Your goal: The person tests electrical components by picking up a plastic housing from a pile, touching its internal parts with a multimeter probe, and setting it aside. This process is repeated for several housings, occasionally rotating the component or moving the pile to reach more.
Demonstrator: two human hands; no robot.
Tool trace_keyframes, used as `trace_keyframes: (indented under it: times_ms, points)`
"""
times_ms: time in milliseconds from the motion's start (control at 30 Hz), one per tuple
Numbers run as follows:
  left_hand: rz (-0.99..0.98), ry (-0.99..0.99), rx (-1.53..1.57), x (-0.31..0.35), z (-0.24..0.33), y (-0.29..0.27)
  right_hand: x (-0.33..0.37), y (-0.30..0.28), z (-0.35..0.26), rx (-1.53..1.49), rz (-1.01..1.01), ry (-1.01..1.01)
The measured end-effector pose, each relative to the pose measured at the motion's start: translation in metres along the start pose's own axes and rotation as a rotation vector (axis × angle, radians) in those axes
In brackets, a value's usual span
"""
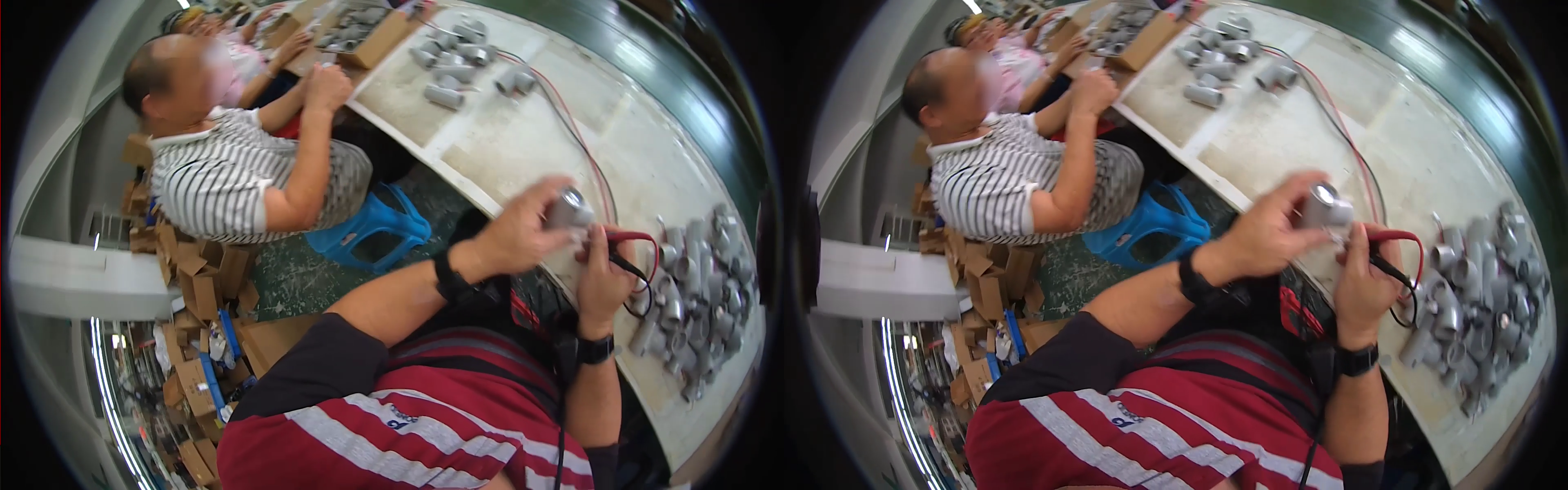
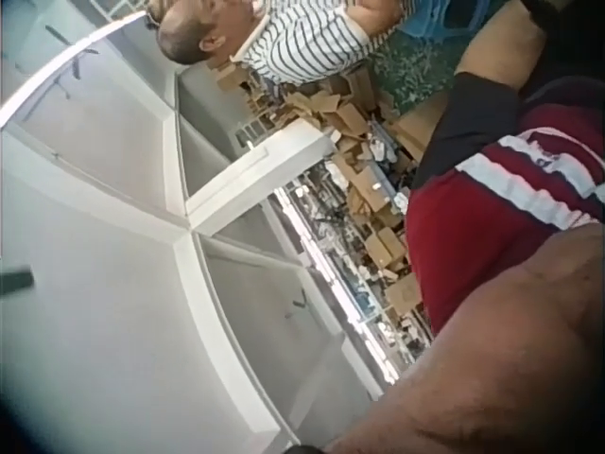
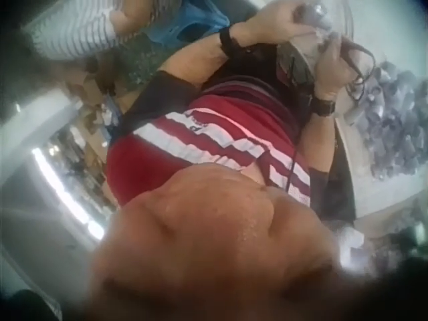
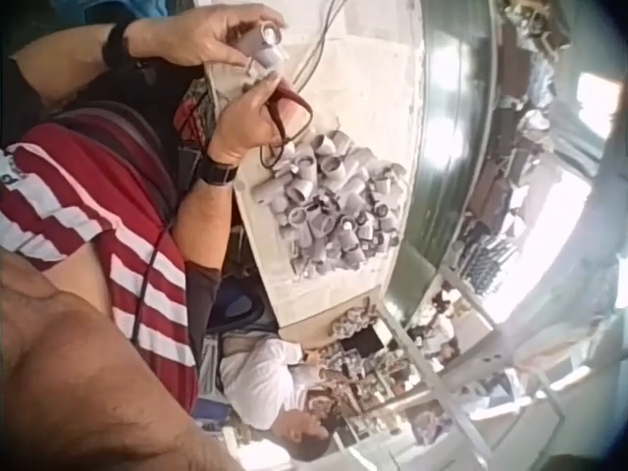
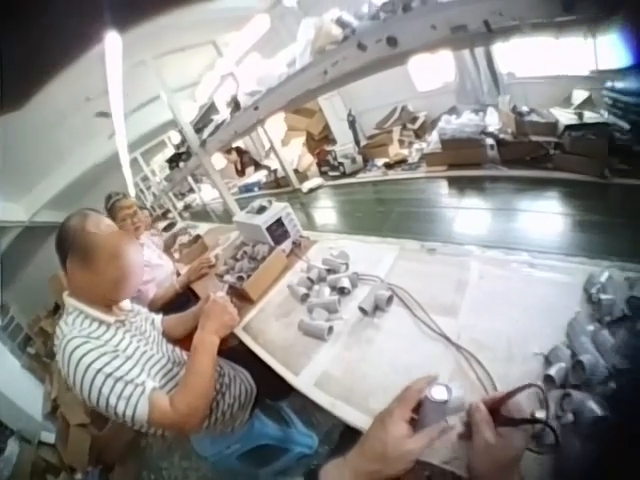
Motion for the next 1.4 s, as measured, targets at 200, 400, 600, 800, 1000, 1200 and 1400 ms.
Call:
trace_keyframes:
  times_ms: [200, 400, 600, 800, 1000, 1200, 1400]
  points:
    - [0.334, -0.02, -0.32, -0.049, -0.006, -0.105, 0.007, -0.004, -0.009, 0.156, -0.046, -0.201]
    - [0.372, 0.492, -1.277, -0.071, 0.065, -0.129, 0.016, -0.001, -0.051, 0.193, 0.019, -0.415]
    - [-0.554, 0.509, -0.819, -0.103, 0.108, 0.088, 0.034, 0.0, -0.065, 0.151, -0.256, -0.568]
    - [-0.816, 0.939, -0.622, -0.091, 0.118, 0.217, 0.037, -0.006, -0.053, 0.063, -0.362, -0.412]
    - [-1.067, 0.804, -0.925, -0.09, 0.086, 0.279, 0.034, -0.004, -0.048, 0.052, -0.385, -0.388]
    - [-0.839, 0.328, -0.792, -0.123, 0.078, 0.223, 0.038, -0.007, -0.053, 0.057, -0.377, -0.402]
    - [-0.291, -0.174, -0.222, -0.096, 0.036, 0.05, 0.032, -0.012, -0.028, 0.016, -0.376, -0.072]
Point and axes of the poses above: each hand's wrist, its own x-axis away from the middle knuckle, its own y-axis out of the palm, z = x × y, the point moved 10 cm from there along -x, towards the middle knuckle, and after that the axes turned 4 degrees about z, right-handed, at the moved point
